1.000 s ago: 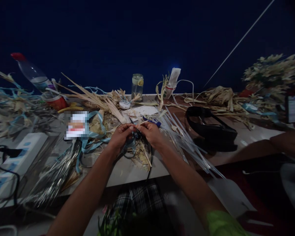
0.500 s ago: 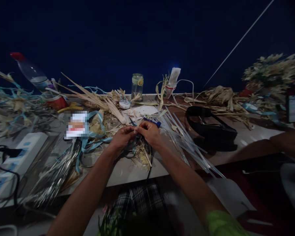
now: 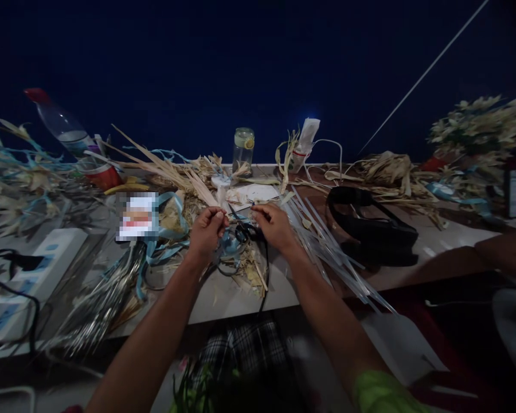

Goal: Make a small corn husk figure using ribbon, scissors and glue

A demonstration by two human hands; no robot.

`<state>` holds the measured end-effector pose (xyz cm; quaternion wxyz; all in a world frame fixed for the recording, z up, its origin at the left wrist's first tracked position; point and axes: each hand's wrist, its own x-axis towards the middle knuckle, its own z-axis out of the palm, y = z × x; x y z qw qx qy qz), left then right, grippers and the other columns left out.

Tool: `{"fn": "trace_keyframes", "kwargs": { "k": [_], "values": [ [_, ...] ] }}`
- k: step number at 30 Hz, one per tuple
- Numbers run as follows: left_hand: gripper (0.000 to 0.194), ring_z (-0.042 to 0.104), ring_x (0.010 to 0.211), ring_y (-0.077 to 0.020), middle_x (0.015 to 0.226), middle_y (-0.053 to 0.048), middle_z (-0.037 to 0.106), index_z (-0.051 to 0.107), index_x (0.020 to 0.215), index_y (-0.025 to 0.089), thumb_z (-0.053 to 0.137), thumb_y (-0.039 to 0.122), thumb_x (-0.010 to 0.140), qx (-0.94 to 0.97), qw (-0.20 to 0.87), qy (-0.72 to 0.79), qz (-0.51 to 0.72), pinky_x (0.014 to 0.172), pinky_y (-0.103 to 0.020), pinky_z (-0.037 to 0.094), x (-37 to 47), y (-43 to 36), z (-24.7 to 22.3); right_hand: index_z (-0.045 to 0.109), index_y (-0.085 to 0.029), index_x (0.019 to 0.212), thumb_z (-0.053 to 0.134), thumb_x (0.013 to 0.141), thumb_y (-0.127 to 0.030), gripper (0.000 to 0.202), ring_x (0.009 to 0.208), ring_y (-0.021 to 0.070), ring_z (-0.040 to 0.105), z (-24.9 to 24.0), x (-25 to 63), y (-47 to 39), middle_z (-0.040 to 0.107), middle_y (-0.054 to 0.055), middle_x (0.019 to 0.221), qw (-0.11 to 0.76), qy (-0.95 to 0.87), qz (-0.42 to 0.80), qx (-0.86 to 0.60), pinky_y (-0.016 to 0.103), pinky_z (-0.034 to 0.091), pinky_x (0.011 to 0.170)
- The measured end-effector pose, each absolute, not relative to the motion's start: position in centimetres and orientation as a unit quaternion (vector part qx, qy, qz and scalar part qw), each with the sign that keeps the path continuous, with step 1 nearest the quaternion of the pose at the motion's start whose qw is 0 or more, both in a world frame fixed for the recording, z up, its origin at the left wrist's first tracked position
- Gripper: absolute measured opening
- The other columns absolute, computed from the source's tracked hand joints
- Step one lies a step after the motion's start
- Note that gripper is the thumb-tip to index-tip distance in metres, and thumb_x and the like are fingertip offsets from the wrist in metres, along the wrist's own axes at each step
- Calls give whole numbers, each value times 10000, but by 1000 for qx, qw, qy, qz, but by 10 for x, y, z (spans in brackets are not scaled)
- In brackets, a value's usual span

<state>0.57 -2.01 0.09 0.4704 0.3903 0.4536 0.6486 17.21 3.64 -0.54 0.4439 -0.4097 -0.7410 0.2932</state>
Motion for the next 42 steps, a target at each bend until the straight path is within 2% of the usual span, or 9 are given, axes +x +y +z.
{"fn": "trace_keyframes", "kwargs": {
  "k": [5,12,15,20,24,27,29,34,42],
  "values": [
    [200,346,409,-35,550,47,468,510,749,168,606,343,730,383,438,475,660,390,-175,242,5,-19,-1,663,-157,836,549,791,-278,173,732,138,532,3,168,27,593,46,788,325,-829,280,-358,264,398,671],
    [213,346,420,-40,545,50,441,496,704,168,598,352,741,383,409,477,677,398,-177,256,3,-17,-4,637,-139,906,562,775,-456,351,801,164,527,-2,158,20,597,76,838,247,-871,191,-379,280,386,728],
    [226,348,425,-42,541,49,438,496,690,169,613,358,729,373,406,475,686,401,-178,263,2,-16,-5,644,-149,808,576,778,-339,204,786,166,542,-8,154,20,617,68,799,223,-878,183,-383,282,384,730],
    [217,352,417,-40,543,53,453,502,703,171,628,347,717,373,400,468,694,399,-174,269,2,-15,-7,619,-154,745,513,791,-267,162,685,137,557,-14,148,27,626,27,718,373,-746,345,-431,265,415,670],
    [221,359,410,-39,547,53,467,504,727,171,628,354,718,368,388,475,699,389,-172,270,2,-16,-7,541,-184,1075,504,792,-347,329,740,121,593,-13,146,32,625,49,964,475,-607,525,-360,273,463,715],
    [213,372,408,-42,554,53,476,505,757,175,623,349,720,362,388,478,700,385,-171,278,2,-17,-5,510,-192,1147,565,749,-310,419,895,137,573,-11,148,32,548,81,1134,516,-625,475,-343,277,446,809],
    [208,383,414,-43,566,51,487,508,770,176,626,339,715,359,389,479,700,389,-169,287,2,-17,-5,555,-172,1081,549,746,-269,348,825,131,565,-8,152,30,568,75,1037,518,-647,428,-360,268,449,761],
    [189,398,432,-42,569,46,492,510,755,170,628,311,711,362,384,470,707,406,-164,300,1,-16,-5,612,-153,741,492,731,-191,126,568,86,467,7,170,27,540,-2,681,436,-697,444,-356,227,385,573],
    [184,366,426,-43,549,47,451,524,734,172,620,329,729,374,391,450,711,396,-169,279,1,-16,-6,649,-119,794,563,768,-294,197,730,124,542,22,181,23,598,37,769,156,-820,522,-176,242,409,688]
  ]
}}
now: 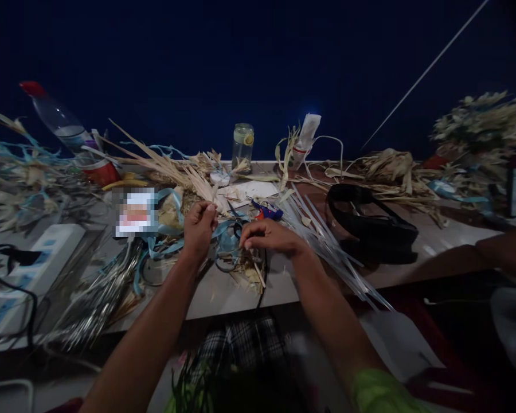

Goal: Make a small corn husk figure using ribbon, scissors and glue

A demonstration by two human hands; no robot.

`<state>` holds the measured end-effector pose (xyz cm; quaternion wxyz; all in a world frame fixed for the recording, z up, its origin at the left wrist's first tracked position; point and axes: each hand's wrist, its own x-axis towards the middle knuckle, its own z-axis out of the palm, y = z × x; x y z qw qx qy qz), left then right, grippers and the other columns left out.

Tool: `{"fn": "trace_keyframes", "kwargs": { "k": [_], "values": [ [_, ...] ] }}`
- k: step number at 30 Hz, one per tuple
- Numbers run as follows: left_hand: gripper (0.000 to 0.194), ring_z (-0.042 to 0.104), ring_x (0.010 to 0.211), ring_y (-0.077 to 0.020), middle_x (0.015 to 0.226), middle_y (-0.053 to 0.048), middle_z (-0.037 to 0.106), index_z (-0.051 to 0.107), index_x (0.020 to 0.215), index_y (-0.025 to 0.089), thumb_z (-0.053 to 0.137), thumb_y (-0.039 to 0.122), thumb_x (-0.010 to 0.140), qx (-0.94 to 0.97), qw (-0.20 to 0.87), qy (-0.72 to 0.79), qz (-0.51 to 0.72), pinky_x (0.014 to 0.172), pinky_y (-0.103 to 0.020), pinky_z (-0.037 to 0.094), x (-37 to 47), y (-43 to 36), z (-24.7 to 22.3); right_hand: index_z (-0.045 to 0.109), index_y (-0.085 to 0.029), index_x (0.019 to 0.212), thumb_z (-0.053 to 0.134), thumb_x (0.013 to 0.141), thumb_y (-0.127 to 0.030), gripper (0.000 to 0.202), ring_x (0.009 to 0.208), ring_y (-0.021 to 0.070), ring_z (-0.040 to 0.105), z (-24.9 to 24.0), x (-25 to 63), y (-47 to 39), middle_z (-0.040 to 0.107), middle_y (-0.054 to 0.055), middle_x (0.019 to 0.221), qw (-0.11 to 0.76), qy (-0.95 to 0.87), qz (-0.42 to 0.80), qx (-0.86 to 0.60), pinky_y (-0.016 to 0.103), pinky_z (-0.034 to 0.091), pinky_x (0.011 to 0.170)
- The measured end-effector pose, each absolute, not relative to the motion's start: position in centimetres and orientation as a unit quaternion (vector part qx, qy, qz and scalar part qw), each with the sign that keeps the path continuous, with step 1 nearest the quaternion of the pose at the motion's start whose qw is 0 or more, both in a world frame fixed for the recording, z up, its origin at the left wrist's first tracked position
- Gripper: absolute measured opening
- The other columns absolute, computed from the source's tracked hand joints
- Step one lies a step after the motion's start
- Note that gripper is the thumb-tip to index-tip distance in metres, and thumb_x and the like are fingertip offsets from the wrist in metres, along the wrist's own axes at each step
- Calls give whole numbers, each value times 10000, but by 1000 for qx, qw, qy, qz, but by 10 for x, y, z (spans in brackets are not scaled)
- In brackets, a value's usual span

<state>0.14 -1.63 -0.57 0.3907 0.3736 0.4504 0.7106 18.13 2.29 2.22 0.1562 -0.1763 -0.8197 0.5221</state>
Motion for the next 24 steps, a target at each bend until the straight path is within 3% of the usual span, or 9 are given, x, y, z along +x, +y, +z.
{"fn": "trace_keyframes", "kwargs": {
  "k": [4,9,12,18,24],
  "values": [
    [221,359,440,-43,546,45,436,521,701,169,637,357,718,364,399,450,711,399,-168,275,3,-17,-4,691,-145,859,534,754,-148,189,798,147,535,11,170,20,594,55,830,90,-919,321,-210,265,397,743],
    [247,342,431,-34,552,51,432,511,697,168,650,372,704,365,402,452,708,397,-165,270,3,-15,-7,689,-188,961,551,747,-192,254,867,193,498,7,161,12,560,88,934,67,-962,149,-219,310,388,770],
    [242,339,431,-32,553,56,429,519,721,169,659,365,697,369,394,459,706,401,-164,272,3,-14,-9,702,-170,875,540,757,-206,204,836,203,490,5,157,9,555,93,872,83,-963,120,-228,320,391,746],
    [235,336,430,-35,542,61,418,537,727,170,667,360,681,367,414,467,690,402,-168,256,4,-18,-3,677,-153,772,559,742,-160,122,812,153,523,-2,158,21,592,60,838,257,-869,306,-290,286,407,760],
    [281,351,431,-45,533,42,455,614,761,153,656,417,674,404,455,480,632,409,-183,261,8,-21,-3,641,-139,804,612,681,-275,186,557,85,486,2,166,31,564,-22,610,334,-663,571,-349,227,390,571]
  ]
}}
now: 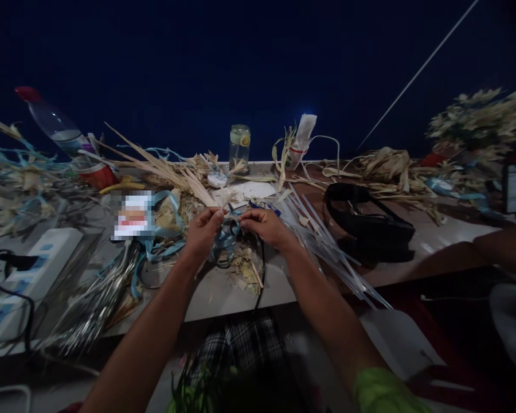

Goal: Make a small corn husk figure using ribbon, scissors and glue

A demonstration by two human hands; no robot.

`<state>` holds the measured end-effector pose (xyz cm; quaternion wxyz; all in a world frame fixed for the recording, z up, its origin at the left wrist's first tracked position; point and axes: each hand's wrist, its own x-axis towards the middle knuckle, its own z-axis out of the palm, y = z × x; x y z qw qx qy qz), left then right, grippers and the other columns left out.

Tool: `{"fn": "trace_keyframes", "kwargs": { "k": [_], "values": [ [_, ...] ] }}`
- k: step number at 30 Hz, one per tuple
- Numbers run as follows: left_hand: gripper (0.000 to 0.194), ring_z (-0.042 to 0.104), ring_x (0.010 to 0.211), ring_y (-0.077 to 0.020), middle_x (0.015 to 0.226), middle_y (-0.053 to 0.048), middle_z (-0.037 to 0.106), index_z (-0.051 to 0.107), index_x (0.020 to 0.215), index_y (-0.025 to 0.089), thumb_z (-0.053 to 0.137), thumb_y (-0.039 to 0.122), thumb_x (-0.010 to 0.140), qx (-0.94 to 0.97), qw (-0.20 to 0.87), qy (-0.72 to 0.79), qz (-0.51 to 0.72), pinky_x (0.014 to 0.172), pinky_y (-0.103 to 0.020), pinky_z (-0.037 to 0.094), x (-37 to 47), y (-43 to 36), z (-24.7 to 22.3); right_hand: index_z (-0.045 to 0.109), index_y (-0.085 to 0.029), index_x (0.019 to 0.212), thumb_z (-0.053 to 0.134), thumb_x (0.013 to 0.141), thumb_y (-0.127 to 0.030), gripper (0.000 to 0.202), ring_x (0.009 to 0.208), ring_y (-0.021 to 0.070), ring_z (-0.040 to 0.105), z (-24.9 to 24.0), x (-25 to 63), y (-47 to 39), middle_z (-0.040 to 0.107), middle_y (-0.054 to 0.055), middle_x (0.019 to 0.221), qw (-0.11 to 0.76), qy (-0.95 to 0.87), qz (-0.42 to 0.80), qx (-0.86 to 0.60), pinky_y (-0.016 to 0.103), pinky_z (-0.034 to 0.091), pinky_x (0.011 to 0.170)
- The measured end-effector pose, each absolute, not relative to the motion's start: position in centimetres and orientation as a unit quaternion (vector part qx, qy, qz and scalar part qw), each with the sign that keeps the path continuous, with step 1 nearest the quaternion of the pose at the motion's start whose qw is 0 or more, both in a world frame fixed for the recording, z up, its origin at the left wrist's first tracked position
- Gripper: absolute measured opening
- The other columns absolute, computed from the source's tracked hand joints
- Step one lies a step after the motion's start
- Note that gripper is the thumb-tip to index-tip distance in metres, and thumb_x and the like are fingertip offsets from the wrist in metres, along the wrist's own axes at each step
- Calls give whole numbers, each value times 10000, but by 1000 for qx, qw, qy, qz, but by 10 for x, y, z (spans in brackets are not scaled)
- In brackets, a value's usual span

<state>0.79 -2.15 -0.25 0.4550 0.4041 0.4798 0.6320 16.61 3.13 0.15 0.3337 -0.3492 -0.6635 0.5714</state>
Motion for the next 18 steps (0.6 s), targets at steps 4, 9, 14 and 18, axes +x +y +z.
{"fn": "trace_keyframes", "kwargs": {
  "k": [4,9,14,18],
  "values": [
    [300,390,460,-53,597,18,542,627,791,148,684,401,640,419,481,484,599,435,-185,289,9,-20,-6,635,-138,768,666,618,-313,233,519,71,466,2,164,31,555,-34,579,320,-632,622,-334,215,368,536],
    [245,403,495,-61,567,23,527,594,666,134,711,339,600,447,455,514,574,470,-185,297,8,-19,-6,624,-126,731,661,624,-324,228,514,77,467,0,163,32,547,-32,547,310,-653,599,-345,215,359,528],
    [202,370,482,-61,524,39,463,565,606,142,668,313,642,449,406,546,579,462,-187,280,7,-19,-6,617,-133,707,642,648,-304,182,529,74,454,1,166,33,541,-31,565,308,-692,553,-348,209,339,523],
    [203,352,447,-57,497,47,435,545,596,150,674,304,629,416,422,538,599,428,-188,259,5,-19,-5,613,-135,709,625,664,-307,179,512,70,434,4,169,32,522,-38,544,309,-687,556,-351,209,322,518]
  ]
}}
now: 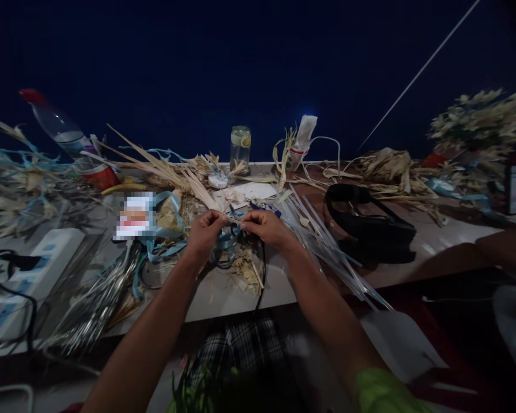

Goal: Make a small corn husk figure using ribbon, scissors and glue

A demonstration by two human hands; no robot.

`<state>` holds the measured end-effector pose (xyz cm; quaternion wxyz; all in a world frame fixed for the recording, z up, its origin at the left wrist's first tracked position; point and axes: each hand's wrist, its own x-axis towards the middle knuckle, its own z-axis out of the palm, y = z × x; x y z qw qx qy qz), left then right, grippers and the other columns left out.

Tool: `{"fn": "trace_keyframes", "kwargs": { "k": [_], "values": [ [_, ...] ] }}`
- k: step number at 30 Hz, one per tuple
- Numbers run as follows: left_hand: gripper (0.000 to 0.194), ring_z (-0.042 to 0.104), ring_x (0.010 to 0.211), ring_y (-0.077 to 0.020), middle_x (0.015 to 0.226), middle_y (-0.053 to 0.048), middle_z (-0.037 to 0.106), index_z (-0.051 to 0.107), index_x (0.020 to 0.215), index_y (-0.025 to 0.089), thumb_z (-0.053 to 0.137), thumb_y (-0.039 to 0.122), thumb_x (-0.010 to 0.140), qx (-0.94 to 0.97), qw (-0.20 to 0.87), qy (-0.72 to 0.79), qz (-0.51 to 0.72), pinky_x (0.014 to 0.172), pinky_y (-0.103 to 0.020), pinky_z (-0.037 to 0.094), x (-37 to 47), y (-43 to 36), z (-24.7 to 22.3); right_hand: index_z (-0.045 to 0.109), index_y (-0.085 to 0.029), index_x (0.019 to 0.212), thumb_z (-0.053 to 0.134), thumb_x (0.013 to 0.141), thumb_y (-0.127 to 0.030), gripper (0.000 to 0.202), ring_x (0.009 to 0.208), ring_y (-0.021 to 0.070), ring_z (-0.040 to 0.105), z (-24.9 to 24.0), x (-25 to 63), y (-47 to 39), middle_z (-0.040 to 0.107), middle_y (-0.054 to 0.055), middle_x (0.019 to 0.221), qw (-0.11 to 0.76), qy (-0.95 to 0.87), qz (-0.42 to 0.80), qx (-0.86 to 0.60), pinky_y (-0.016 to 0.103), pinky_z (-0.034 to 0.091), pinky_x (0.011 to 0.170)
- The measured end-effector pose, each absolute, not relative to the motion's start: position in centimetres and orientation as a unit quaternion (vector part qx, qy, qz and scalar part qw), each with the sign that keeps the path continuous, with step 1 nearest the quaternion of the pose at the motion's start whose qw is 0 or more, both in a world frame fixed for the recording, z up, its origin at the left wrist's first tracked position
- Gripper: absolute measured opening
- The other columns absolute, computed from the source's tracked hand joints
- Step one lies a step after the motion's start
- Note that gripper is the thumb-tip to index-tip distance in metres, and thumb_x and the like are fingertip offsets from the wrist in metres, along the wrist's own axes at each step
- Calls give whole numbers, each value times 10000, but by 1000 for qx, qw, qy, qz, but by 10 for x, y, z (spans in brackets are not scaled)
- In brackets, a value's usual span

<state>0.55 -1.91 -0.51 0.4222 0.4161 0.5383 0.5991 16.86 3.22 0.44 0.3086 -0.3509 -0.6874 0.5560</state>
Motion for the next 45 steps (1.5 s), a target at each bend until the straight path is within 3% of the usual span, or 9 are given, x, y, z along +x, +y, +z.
{"fn": "trace_keyframes", "kwargs": {
  "k": [23,30,35,39,43,45],
  "values": [
    [199,331,427,-48,476,64,407,532,612,155,685,282,617,381,444,495,643,425,-182,251,5,-18,-7,555,-152,661,592,693,-340,194,500,69,393,5,171,33,478,-49,533,332,-691,531,-362,209,307,504],
    [211,343,426,-46,484,64,417,511,626,159,672,295,641,388,429,501,644,422,-177,266,5,-17,-7,532,-165,636,557,714,-333,186,516,77,390,-1,172,40,460,-49,539,399,-679,483,-383,217,325,525],
    [252,344,417,-48,464,72,369,462,609,173,670,307,656,346,392,487,700,429,-178,296,-5,-15,-5,502,-182,588,548,723,-328,205,484,81,364,1,181,47,414,-49,501,510,-577,461,-441,229,323,516],
    [249,311,384,-42,455,76,360,485,634,173,687,319,639,333,449,480,676,381,-179,224,1,-17,-1,556,-173,566,440,801,-409,353,471,101,384,3,174,41,421,-24,462,442,-611,502,-423,256,335,520],
    [242,319,397,-34,474,74,383,509,643,158,698,310,638,338,457,467,677,395,-177,225,5,-16,-3,631,-173,682,602,690,-335,164,716,134,505,3,166,36,560,16,734,443,-677,434,-396,256,390,653],
    [231,335,415,-33,488,71,403,527,648,151,702,302,638,343,457,459,680,421,-176,257,4,-15,-7,642,-190,849,625,665,-299,215,816,140,518,2,165,34,578,24,884,452,-672,456,-368,263,405,728]
  ]
}}
